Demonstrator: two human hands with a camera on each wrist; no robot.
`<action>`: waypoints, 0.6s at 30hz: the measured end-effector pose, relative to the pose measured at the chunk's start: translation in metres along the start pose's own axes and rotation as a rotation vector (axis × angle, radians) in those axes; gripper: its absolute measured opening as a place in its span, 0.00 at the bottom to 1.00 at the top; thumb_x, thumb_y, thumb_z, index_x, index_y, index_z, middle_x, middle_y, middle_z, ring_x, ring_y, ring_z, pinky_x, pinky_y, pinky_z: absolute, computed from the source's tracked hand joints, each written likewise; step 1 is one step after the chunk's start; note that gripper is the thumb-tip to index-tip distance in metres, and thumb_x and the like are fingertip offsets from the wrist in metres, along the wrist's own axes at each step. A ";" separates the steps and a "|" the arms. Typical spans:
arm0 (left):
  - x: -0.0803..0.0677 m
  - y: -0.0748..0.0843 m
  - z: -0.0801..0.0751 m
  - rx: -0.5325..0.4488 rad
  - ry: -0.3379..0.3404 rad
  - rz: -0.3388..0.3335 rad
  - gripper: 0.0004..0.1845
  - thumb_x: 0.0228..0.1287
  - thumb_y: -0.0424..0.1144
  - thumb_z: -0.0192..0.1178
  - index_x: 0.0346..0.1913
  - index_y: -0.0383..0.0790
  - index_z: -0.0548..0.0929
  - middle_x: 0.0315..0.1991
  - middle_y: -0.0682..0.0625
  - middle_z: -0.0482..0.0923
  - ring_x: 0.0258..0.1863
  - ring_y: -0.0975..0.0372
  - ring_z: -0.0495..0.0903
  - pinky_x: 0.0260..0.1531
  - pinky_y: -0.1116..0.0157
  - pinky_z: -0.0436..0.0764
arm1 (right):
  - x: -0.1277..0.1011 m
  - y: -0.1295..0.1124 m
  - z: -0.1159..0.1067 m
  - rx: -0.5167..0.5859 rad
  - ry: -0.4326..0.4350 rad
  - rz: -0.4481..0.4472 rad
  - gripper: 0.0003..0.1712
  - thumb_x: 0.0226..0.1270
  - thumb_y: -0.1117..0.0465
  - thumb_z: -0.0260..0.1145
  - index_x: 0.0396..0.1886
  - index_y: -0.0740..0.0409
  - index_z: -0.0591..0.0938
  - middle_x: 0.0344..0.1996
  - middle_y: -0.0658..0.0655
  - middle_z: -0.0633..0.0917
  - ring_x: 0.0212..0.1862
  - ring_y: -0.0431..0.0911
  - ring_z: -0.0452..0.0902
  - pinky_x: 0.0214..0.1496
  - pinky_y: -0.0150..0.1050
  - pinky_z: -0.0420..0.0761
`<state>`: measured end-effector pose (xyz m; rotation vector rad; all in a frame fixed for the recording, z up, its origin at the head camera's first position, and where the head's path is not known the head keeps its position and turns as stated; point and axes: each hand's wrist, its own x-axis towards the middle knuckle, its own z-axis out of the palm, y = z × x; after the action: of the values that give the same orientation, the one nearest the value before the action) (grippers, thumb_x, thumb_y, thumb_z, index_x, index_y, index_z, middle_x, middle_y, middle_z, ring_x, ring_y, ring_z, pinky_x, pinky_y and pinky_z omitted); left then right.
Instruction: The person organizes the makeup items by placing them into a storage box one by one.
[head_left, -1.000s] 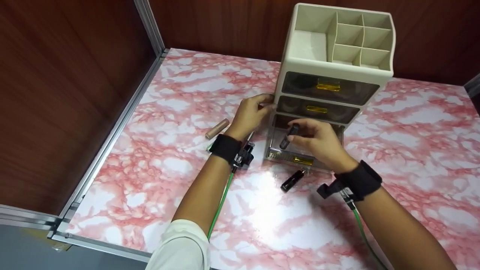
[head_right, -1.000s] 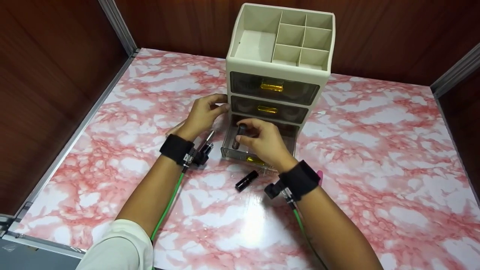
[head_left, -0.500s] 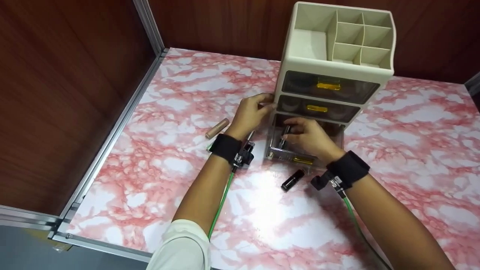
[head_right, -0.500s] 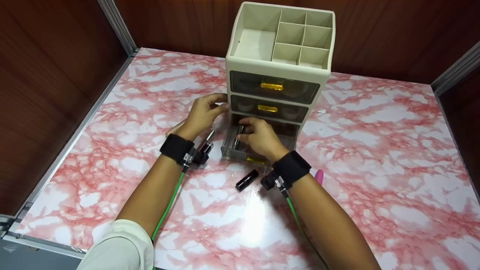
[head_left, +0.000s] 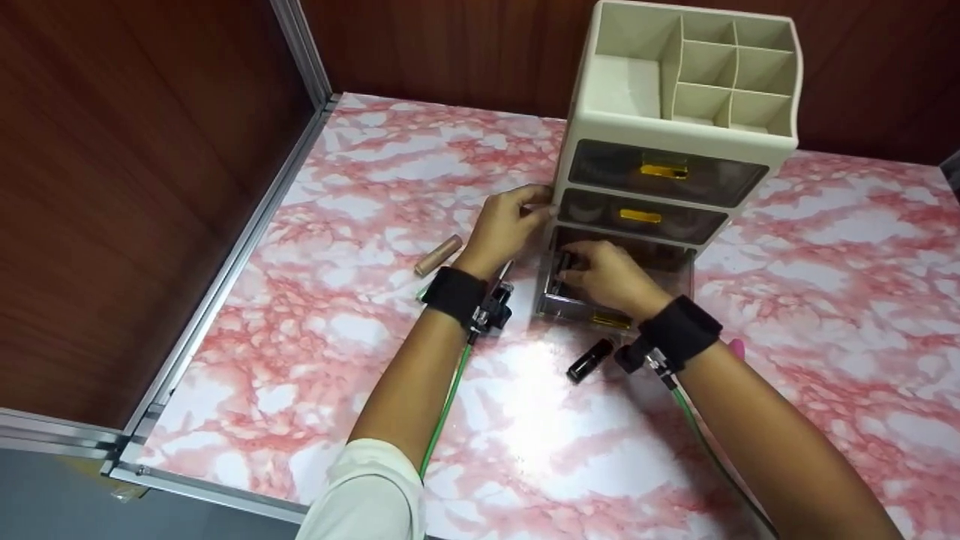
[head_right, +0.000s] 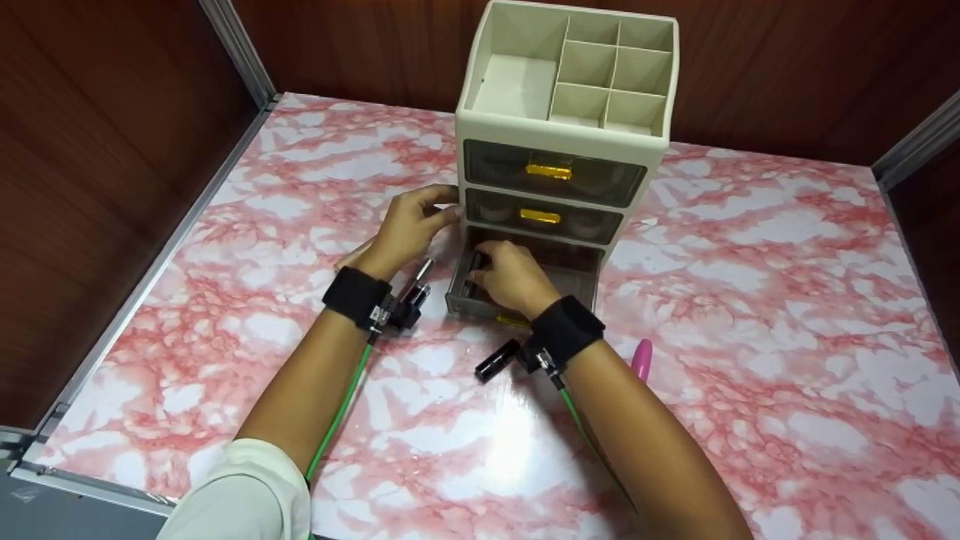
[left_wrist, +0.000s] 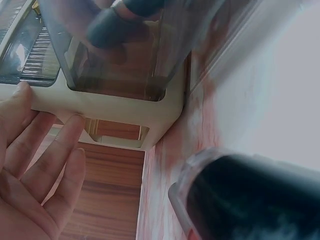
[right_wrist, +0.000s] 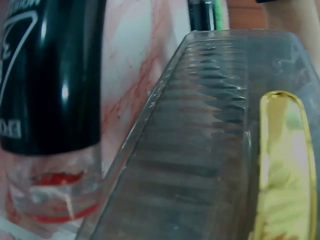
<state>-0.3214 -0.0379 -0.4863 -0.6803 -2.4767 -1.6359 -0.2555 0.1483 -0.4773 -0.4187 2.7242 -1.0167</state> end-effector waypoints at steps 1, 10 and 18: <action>0.000 0.000 0.000 -0.003 -0.004 -0.006 0.17 0.65 0.43 0.64 0.54 0.39 0.83 0.49 0.51 0.84 0.43 0.63 0.82 0.45 0.73 0.77 | 0.001 0.000 0.001 -0.029 -0.002 -0.013 0.23 0.66 0.62 0.67 0.59 0.67 0.78 0.43 0.61 0.83 0.37 0.50 0.76 0.46 0.45 0.76; 0.000 -0.001 0.001 -0.015 -0.005 -0.019 0.18 0.65 0.44 0.64 0.54 0.40 0.83 0.50 0.51 0.83 0.43 0.62 0.82 0.44 0.73 0.77 | 0.002 0.000 0.002 -0.161 -0.128 0.038 0.33 0.70 0.55 0.64 0.67 0.69 0.69 0.60 0.71 0.75 0.61 0.62 0.70 0.63 0.56 0.68; 0.000 -0.002 0.001 -0.029 0.003 -0.019 0.17 0.65 0.43 0.65 0.54 0.40 0.83 0.49 0.52 0.84 0.41 0.65 0.82 0.44 0.73 0.77 | 0.003 -0.001 0.004 -0.185 -0.163 0.035 0.33 0.71 0.56 0.62 0.68 0.70 0.67 0.60 0.71 0.74 0.61 0.63 0.69 0.64 0.56 0.67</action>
<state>-0.3220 -0.0380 -0.4888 -0.6586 -2.4698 -1.6808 -0.2570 0.1438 -0.4800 -0.4605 2.6762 -0.6907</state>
